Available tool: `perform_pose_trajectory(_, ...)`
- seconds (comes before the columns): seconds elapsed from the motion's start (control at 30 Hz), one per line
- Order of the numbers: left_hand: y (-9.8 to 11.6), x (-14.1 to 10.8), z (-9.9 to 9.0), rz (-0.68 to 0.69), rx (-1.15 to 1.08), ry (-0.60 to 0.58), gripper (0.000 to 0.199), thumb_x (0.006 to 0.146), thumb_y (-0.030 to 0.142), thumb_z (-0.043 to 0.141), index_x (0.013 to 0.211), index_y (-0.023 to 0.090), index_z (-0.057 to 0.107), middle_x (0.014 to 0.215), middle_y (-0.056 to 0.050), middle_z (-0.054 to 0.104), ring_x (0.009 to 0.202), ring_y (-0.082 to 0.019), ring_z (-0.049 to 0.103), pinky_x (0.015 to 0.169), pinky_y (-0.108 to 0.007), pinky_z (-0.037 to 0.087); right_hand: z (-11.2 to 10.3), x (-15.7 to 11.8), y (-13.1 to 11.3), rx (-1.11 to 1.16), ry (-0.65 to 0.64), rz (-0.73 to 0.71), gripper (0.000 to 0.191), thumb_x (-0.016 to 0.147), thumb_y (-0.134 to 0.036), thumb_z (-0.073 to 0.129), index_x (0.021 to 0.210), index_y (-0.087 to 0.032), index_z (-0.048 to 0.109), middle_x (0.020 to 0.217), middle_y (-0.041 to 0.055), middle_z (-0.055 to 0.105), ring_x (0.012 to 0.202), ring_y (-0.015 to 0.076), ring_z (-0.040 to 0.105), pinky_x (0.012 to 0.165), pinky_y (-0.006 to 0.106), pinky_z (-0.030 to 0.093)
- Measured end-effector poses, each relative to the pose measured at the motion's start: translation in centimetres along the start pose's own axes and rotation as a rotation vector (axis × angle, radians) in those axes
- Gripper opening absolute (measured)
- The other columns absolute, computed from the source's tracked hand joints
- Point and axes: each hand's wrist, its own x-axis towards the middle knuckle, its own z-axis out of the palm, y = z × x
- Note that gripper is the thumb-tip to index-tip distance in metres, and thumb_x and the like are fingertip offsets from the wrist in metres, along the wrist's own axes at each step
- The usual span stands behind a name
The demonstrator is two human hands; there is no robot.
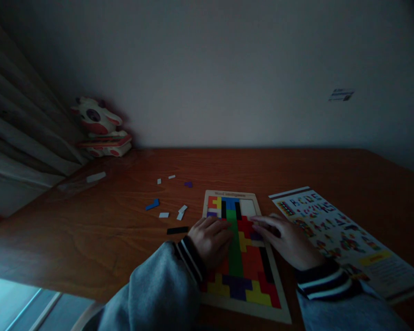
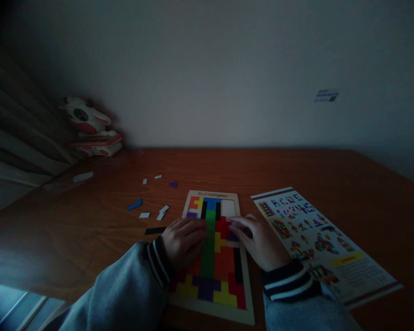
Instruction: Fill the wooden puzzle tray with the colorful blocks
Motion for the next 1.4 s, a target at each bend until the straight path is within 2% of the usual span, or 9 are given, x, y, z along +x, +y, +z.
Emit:
perform_pose_trajectory(0.13,-3.7,-0.8,-2.0,-0.069,0.119,0.002,0.022,0.095,0.020,0.050,0.102,0.019,0.071,0.092,-0.007,0.075,0.084,-0.020,0.070,0.077,-0.034,0.058,0.0,0.2,-0.1,0.015,0.038,0.001,0.032,0.091,-0.047,0.054,0.107,-0.026,0.073,0.105,0.0064,0.074,0.096,0.0237,0.070,0.087,0.039,0.055)
perform_pose_trajectory(0.27,-8.4,-2.7,-4.6,-0.299,0.246,0.067,0.027,0.098,0.028,0.049,0.109,0.021,0.072,0.088,-0.006,0.077,0.075,-0.018,0.072,0.069,-0.028,0.059,-0.1,0.4,0.2,-0.021,0.099,0.028,0.034,0.092,-0.048,0.051,0.109,-0.026,0.070,0.106,0.0060,0.075,0.097,0.0237,0.070,0.087,0.039,0.055)
perform_pose_trajectory(0.37,-9.9,-3.5,-6.1,-0.486,0.308,0.110,0.027,0.097,0.037,0.051,0.103,0.025,0.075,0.084,-0.002,0.078,0.073,-0.018,0.074,0.067,-0.026,0.058,-0.3,0.5,0.2,-0.024,0.109,0.051,0.036,0.093,-0.050,0.048,0.110,-0.025,0.069,0.106,0.0065,0.075,0.097,0.0241,0.070,0.086,0.039,0.055)
perform_pose_trajectory(0.47,-10.2,-3.6,-6.9,-0.579,0.329,0.189,0.029,0.096,0.038,0.051,0.097,0.025,0.077,0.080,-0.001,0.078,0.071,-0.019,0.074,0.066,-0.026,0.057,-0.4,0.6,0.1,-0.048,0.138,0.064,0.038,0.092,-0.052,0.049,0.109,-0.024,0.069,0.105,0.0078,0.075,0.094,0.0253,0.070,0.079,0.039,0.057)
perform_pose_trajectory(0.6,-10.2,-3.2,-7.5,-0.546,0.326,0.231,0.031,0.096,0.033,0.047,0.103,0.022,0.075,0.092,-0.005,0.078,0.079,-0.021,0.074,0.072,-0.029,0.058,-0.3,0.7,0.0,-0.048,0.157,0.060,0.037,0.090,-0.051,0.050,0.107,-0.025,0.069,0.101,0.0071,0.075,0.090,0.0248,0.071,0.072,0.037,0.057)
perform_pose_trajectory(0.87,-10.8,-3.5,-7.3,-0.396,0.262,0.003,0.040,0.096,0.014,0.036,0.130,0.016,0.057,0.105,-0.010,0.073,0.091,-0.021,0.068,0.084,-0.035,0.056,-0.2,0.7,0.1,-0.026,0.112,0.069,0.039,0.090,-0.055,0.049,0.107,-0.025,0.068,0.098,0.0064,0.076,0.089,0.0241,0.072,0.074,0.037,0.057)
perform_pose_trajectory(1.1,-10.3,-4.1,-6.4,-0.319,0.295,-0.244,0.023,0.095,0.025,0.050,0.104,0.019,0.070,0.095,-0.009,0.071,0.089,-0.023,0.065,0.083,-0.039,0.054,-0.2,0.8,0.1,-0.019,0.099,0.099,0.037,0.089,-0.054,0.050,0.106,-0.026,0.069,0.096,0.0056,0.076,0.087,0.0240,0.072,0.074,0.037,0.058)
perform_pose_trajectory(1.27,-10.0,-4.1,-5.7,-0.327,0.203,-0.320,0.022,0.089,0.030,0.064,0.107,0.019,0.070,0.102,-0.007,0.075,0.093,-0.023,0.070,0.085,-0.036,0.057,-0.1,0.9,-0.4,-0.025,0.109,0.084,0.036,0.088,-0.053,0.051,0.104,-0.026,0.070,0.095,0.0057,0.076,0.085,0.0236,0.072,0.073,0.036,0.058)
perform_pose_trajectory(1.4,-10.2,-4.4,-5.5,-0.378,0.147,-0.377,0.023,0.090,0.025,0.061,0.111,0.020,0.070,0.108,-0.007,0.075,0.098,-0.022,0.071,0.089,-0.035,0.057,0.0,0.9,-0.5,-0.021,0.101,0.086,0.037,0.088,-0.053,0.051,0.103,-0.025,0.070,0.095,0.0065,0.077,0.085,0.0236,0.072,0.073,0.036,0.058)
